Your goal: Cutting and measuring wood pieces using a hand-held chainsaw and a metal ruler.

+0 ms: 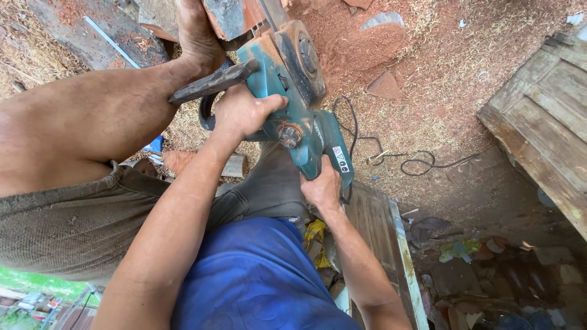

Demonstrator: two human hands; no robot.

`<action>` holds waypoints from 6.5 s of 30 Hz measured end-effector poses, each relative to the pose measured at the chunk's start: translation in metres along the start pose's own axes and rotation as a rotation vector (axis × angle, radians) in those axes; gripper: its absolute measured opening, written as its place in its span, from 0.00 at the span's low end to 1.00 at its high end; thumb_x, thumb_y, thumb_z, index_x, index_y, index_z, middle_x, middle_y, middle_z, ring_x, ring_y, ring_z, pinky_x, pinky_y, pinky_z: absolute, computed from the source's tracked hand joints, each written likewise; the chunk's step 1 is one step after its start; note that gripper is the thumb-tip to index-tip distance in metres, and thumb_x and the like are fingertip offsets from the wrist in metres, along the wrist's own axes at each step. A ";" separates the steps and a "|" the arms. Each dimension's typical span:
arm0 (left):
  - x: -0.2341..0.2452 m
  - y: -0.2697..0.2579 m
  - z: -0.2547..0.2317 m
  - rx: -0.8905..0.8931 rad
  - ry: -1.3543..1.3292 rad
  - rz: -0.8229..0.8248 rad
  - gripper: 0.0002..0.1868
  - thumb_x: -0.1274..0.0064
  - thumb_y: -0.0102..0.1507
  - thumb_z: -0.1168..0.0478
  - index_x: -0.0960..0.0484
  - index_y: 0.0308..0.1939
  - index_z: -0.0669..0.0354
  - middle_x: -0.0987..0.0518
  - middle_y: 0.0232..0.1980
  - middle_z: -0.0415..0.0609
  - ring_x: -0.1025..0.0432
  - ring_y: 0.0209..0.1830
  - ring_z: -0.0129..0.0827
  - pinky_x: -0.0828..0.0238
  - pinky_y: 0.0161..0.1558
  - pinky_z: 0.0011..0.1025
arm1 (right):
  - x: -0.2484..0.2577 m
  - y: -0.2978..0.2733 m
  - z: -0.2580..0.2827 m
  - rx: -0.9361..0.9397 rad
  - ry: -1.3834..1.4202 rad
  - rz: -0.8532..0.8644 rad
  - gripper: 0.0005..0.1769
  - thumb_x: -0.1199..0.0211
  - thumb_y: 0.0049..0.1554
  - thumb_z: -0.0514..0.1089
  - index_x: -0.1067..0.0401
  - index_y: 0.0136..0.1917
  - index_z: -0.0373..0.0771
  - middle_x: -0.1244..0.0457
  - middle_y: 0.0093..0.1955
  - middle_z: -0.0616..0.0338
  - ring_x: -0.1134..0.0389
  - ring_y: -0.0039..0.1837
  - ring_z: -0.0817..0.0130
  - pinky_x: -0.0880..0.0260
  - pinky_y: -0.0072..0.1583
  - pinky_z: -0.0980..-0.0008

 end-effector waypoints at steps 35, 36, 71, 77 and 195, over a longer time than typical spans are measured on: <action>-0.012 0.009 -0.002 -0.137 -0.021 -0.018 0.35 0.47 0.49 0.32 0.12 0.46 0.53 0.16 0.43 0.58 0.21 0.45 0.51 0.26 0.49 0.43 | 0.002 0.016 -0.003 0.074 0.020 -0.082 0.20 0.31 0.51 0.43 0.32 0.54 0.35 0.29 0.45 0.40 0.25 0.50 0.43 0.25 0.53 0.51; -0.013 0.009 -0.002 -0.141 -0.014 -0.026 0.35 0.47 0.49 0.31 0.13 0.47 0.53 0.16 0.43 0.58 0.21 0.45 0.51 0.27 0.49 0.43 | 0.001 0.016 -0.003 0.100 0.020 -0.100 0.20 0.30 0.51 0.43 0.32 0.54 0.35 0.29 0.45 0.40 0.25 0.50 0.43 0.25 0.53 0.51; -0.006 0.018 -0.001 -0.100 -0.064 -0.023 0.40 0.41 0.46 0.32 0.16 0.47 0.63 0.16 0.43 0.58 0.20 0.44 0.48 0.26 0.50 0.40 | 0.003 0.011 0.001 -0.019 -0.005 -0.026 0.22 0.31 0.52 0.45 0.33 0.55 0.35 0.29 0.46 0.40 0.25 0.50 0.45 0.25 0.55 0.52; -0.013 0.017 -0.003 -0.109 -0.053 -0.011 0.37 0.45 0.48 0.32 0.14 0.46 0.58 0.15 0.42 0.57 0.20 0.44 0.47 0.25 0.49 0.41 | 0.006 0.020 -0.001 0.018 -0.025 -0.046 0.23 0.29 0.50 0.43 0.33 0.55 0.34 0.29 0.47 0.39 0.25 0.50 0.44 0.25 0.55 0.52; 0.126 0.203 -0.014 -0.489 0.187 -0.217 0.32 0.32 0.56 0.41 0.16 0.51 0.65 0.18 0.39 0.54 0.22 0.34 0.38 0.23 0.39 0.36 | -0.049 0.085 -0.256 -0.373 2.379 -0.268 0.25 0.62 0.69 0.55 0.42 0.35 0.41 0.48 0.29 0.63 0.45 0.33 0.70 0.35 0.42 0.66</action>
Point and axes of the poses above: each hand's wrist, its own y-axis towards the middle knuckle, its own x-axis out of the back of the hand, z = x × y, the point moved 3 cm from there along y, towards the middle knuckle
